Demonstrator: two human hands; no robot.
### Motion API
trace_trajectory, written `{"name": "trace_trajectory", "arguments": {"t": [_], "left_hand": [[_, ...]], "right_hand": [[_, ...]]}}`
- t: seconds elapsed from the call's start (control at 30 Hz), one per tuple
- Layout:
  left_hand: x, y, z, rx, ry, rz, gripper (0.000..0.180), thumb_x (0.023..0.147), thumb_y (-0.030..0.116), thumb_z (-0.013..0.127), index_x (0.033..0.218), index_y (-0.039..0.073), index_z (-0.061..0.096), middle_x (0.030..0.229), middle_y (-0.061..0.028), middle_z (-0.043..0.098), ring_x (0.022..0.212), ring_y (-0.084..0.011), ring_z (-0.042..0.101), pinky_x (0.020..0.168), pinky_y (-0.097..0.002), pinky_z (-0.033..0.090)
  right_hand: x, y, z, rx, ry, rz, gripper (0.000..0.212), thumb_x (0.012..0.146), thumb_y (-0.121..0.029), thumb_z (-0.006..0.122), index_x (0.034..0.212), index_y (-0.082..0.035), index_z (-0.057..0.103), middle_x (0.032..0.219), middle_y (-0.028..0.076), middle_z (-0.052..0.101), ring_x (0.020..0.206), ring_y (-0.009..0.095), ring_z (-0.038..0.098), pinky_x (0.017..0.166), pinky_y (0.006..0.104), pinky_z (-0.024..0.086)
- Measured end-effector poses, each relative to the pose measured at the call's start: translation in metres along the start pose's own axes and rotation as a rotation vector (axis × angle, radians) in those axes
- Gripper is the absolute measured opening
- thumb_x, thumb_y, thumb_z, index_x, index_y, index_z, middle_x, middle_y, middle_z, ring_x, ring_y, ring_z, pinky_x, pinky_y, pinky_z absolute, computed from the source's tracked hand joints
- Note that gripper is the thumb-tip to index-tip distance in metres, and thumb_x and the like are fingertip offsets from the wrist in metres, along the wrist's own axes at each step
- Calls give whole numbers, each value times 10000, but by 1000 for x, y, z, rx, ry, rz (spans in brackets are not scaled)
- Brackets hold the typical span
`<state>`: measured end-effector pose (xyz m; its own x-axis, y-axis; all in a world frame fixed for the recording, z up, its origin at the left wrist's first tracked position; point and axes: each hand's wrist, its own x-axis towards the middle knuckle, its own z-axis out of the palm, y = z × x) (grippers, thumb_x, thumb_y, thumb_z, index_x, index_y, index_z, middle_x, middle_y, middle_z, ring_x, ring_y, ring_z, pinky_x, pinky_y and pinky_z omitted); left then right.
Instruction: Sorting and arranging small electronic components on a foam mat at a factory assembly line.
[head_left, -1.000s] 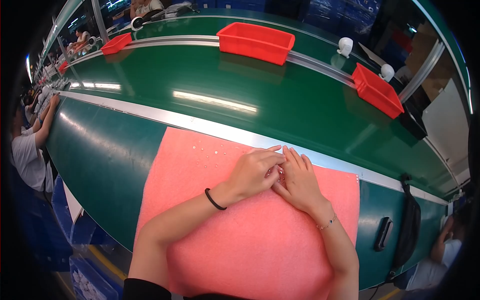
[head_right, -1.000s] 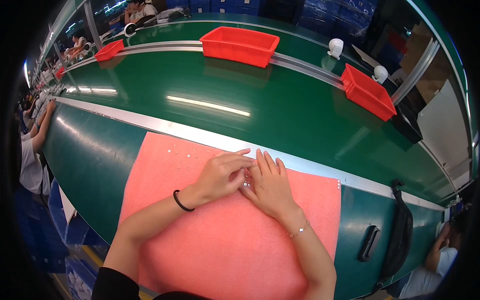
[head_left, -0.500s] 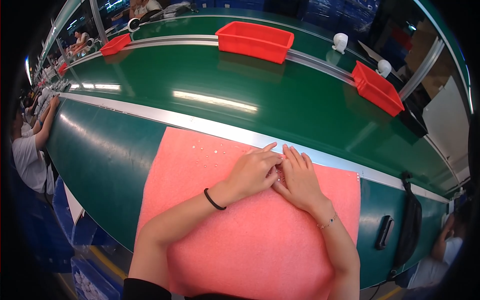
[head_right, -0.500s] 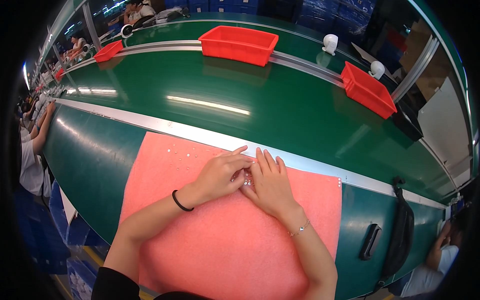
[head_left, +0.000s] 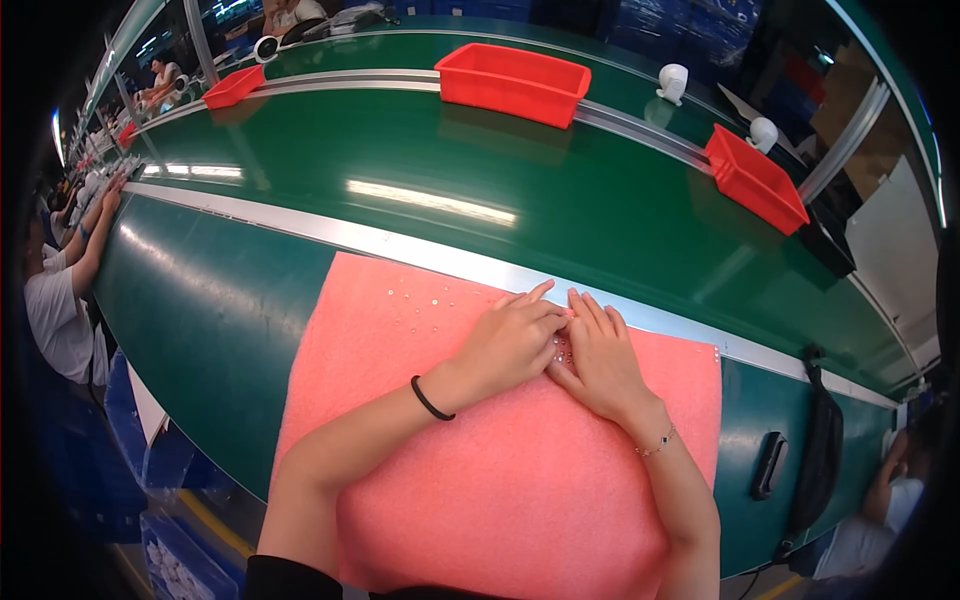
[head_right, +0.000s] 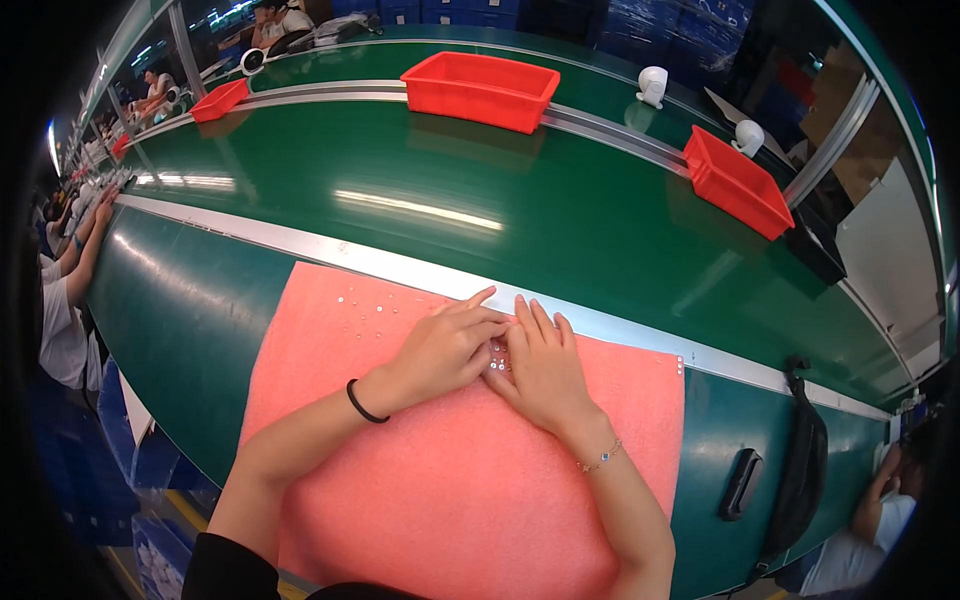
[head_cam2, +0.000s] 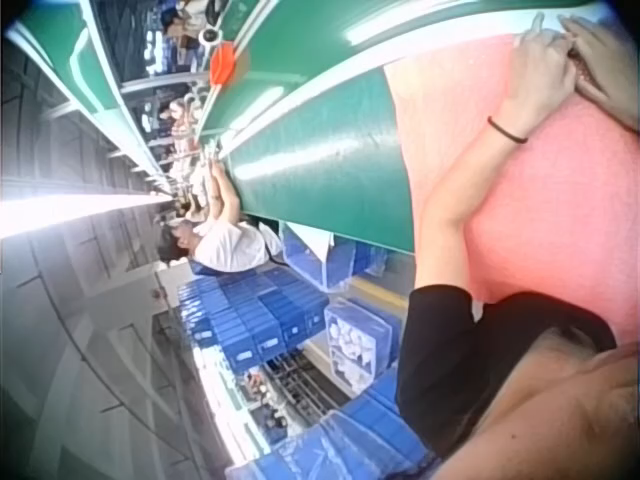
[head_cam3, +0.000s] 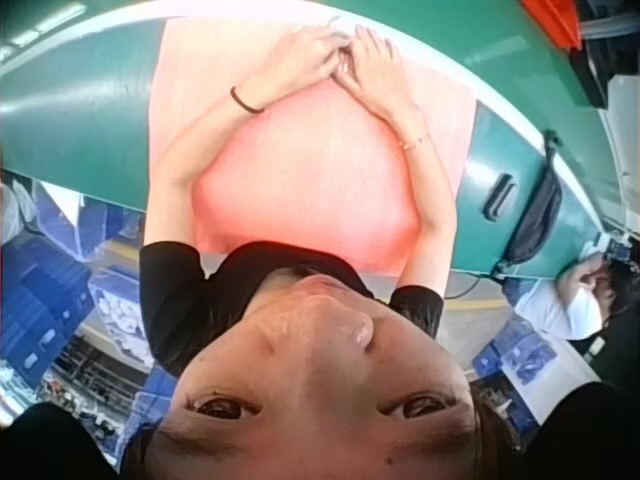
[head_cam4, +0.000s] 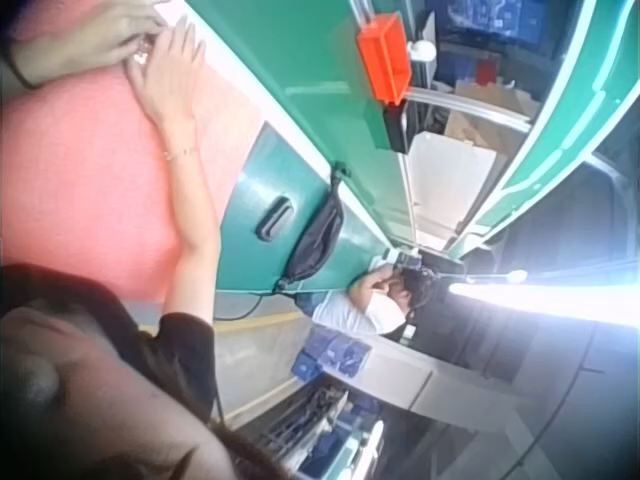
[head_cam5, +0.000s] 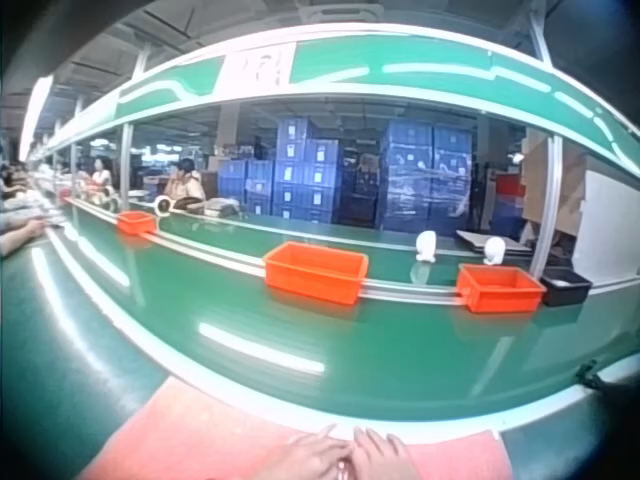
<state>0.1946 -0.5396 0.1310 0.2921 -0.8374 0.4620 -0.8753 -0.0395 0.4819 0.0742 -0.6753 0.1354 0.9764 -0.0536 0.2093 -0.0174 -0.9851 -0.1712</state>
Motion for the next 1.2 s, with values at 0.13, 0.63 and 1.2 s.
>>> {"name": "trace_trajectory", "arguments": {"t": [0.13,0.63,1.2], "left_hand": [[-1,0,2,64,11,28,260,800,24,579,1047,5,656,1112,-97,639,1287,-315,458,915,-459,462],[-3,6,1,41,61,-16,236,794,13,582,1022,11,645,1175,-133,611,1290,-356,443,898,-459,473],[-1,10,-3,-28,229,-27,89,755,60,636,818,38,695,1019,-92,692,1204,-301,551,873,-405,480]], "right_hand": [[0,-1,-1,3,-8,6,543,860,-348,601,1210,42,458,1426,252,373,1365,371,312,1111,517,228],[1,-3,-3,-4,-17,-2,524,853,-336,610,1198,37,484,1431,248,372,1364,371,315,1104,524,238],[0,-3,-3,6,0,-2,490,858,-353,605,1160,23,520,1423,258,378,1352,380,329,1090,537,252]]}}
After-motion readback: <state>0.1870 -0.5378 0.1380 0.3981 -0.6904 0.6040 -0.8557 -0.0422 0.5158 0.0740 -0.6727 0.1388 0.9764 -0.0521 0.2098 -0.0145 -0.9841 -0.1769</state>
